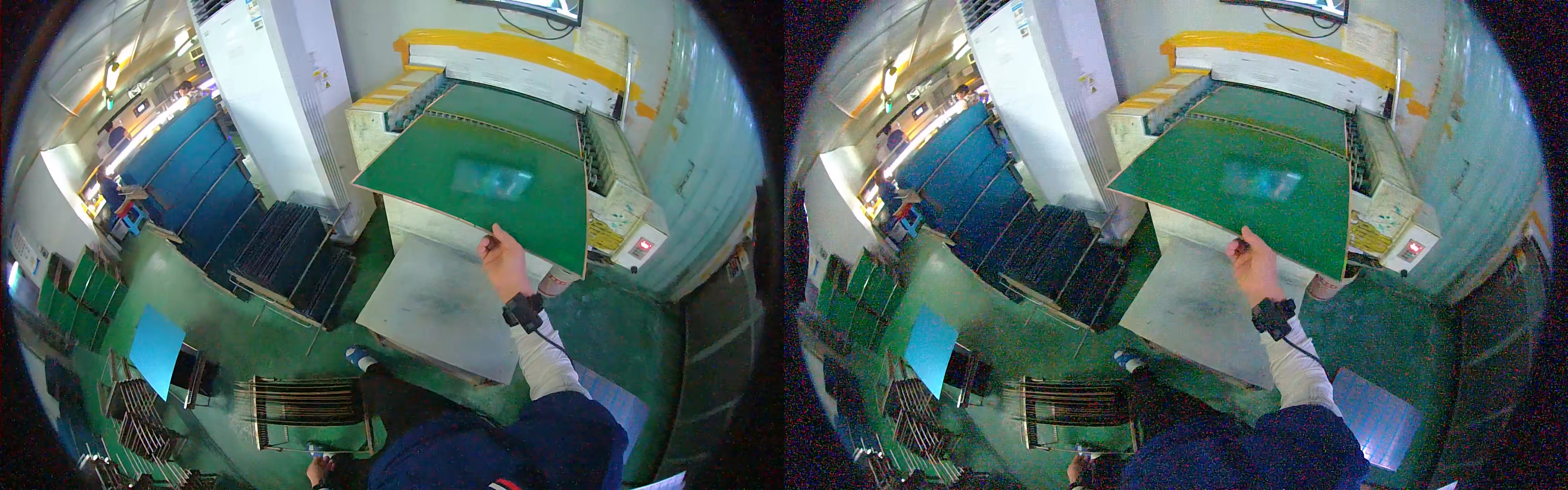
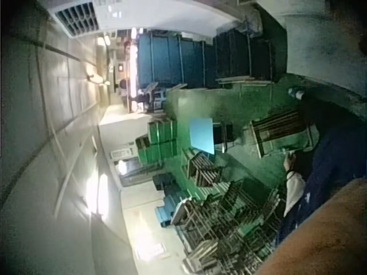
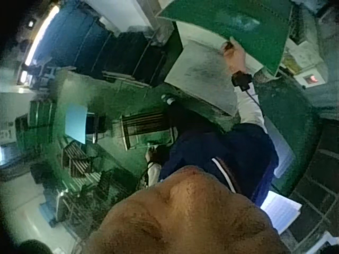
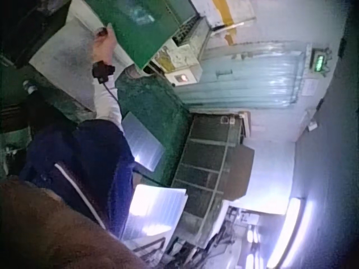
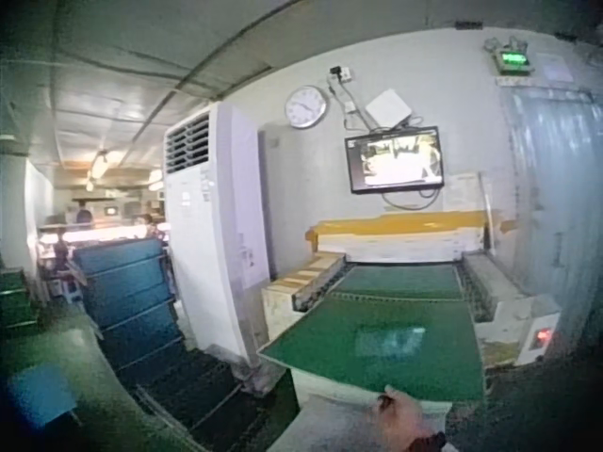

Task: The recorder takes green circuit boards from a vertical rack and feeds them one by one into an automated processing machine.

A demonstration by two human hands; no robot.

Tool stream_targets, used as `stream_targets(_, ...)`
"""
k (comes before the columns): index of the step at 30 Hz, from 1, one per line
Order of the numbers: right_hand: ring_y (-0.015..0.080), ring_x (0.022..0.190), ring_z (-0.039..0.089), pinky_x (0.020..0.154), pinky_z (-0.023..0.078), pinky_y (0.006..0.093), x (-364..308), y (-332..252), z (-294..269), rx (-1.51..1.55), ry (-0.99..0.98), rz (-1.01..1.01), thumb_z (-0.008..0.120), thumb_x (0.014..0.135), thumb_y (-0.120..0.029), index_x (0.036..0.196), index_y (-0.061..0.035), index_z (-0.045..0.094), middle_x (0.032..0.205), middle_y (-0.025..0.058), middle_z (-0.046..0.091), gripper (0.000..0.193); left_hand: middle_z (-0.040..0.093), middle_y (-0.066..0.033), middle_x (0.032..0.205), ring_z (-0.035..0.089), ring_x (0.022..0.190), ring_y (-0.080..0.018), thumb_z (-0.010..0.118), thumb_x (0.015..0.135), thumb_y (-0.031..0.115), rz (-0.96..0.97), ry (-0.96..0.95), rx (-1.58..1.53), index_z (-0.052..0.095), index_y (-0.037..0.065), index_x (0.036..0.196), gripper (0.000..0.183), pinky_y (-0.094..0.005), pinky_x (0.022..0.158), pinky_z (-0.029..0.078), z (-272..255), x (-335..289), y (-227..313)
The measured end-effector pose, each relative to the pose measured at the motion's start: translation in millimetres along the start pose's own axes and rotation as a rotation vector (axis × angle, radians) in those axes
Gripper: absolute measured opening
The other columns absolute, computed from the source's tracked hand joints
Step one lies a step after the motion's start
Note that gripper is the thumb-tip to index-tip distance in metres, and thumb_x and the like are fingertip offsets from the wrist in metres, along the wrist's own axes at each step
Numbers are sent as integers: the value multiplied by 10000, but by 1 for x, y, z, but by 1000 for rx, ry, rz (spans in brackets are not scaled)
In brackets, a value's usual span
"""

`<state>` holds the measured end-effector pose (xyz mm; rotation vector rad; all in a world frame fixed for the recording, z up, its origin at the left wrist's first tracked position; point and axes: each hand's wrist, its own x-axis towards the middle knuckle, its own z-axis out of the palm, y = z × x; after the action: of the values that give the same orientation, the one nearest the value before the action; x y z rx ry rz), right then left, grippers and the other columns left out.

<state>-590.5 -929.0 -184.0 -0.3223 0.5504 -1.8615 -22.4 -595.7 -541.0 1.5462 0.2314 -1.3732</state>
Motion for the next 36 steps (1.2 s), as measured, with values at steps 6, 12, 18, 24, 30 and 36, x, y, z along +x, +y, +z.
stream_targets(6, 151, 608, 479, 568, 441, 267, 26, -13, 4, 41, -3, 14, 572, 793, -68, 762, -38, 492, 681, 50, 483, 91, 503, -118, 1120, 500, 948, -280, 431, 876, 219, -78, -62, 2, 456, 22, 1154, 342, -392, 784, 430, -11, 20, -7)
stream_targets(12, 156, 602, 469, 550, 425, 271, 64, -28, 4, 33, -2, -17, 567, 796, -77, 766, -46, 487, 686, 52, 482, 91, 554, -66, 995, 544, 844, -229, 427, 878, 219, -79, -73, 19, 502, 32, 1066, 276, -360, 713, 452, -11, 27, -4)
stream_targets(18, 164, 618, 475, 561, 420, 269, 88, -36, -14, -2, -8, 10, 565, 803, -104, 770, -48, 482, 695, 52, 476, 105, 612, -2, 851, 596, 721, -163, 422, 881, 214, -5, -66, 63, 555, 38, 959, 234, -316, 625, 478, -18, 29, -2)
stream_targets(24, 169, 632, 473, 565, 413, 272, 78, -20, -27, -92, 62, 54, 561, 806, -136, 799, -62, 480, 731, 53, 471, 110, 603, -78, 739, 593, 675, -272, 515, 811, 289, 422, -105, 1166, 535, 63, 912, 248, -369, 580, 474, -13, 18, -3)
stream_targets(30, 204, 627, 506, 566, 422, 301, 82, -26, -28, -170, 119, -23, 553, 798, -139, 825, -41, 481, 725, 78, 481, 125, 560, -147, 829, 568, 717, -309, 443, 859, 223, 196, -171, 297, 482, 12, 895, 217, -405, 582, 476, -11, 21, -9)
stream_targets(36, 212, 654, 518, 579, 426, 309, 92, -21, -29, -193, 96, -17, 543, 798, -144, 852, -39, 483, 743, 88, 491, 133, 518, -208, 800, 550, 687, -381, 473, 822, 221, 339, -298, 709, 442, 25, 874, 205, -474, 578, 468, -33, 39, -14)
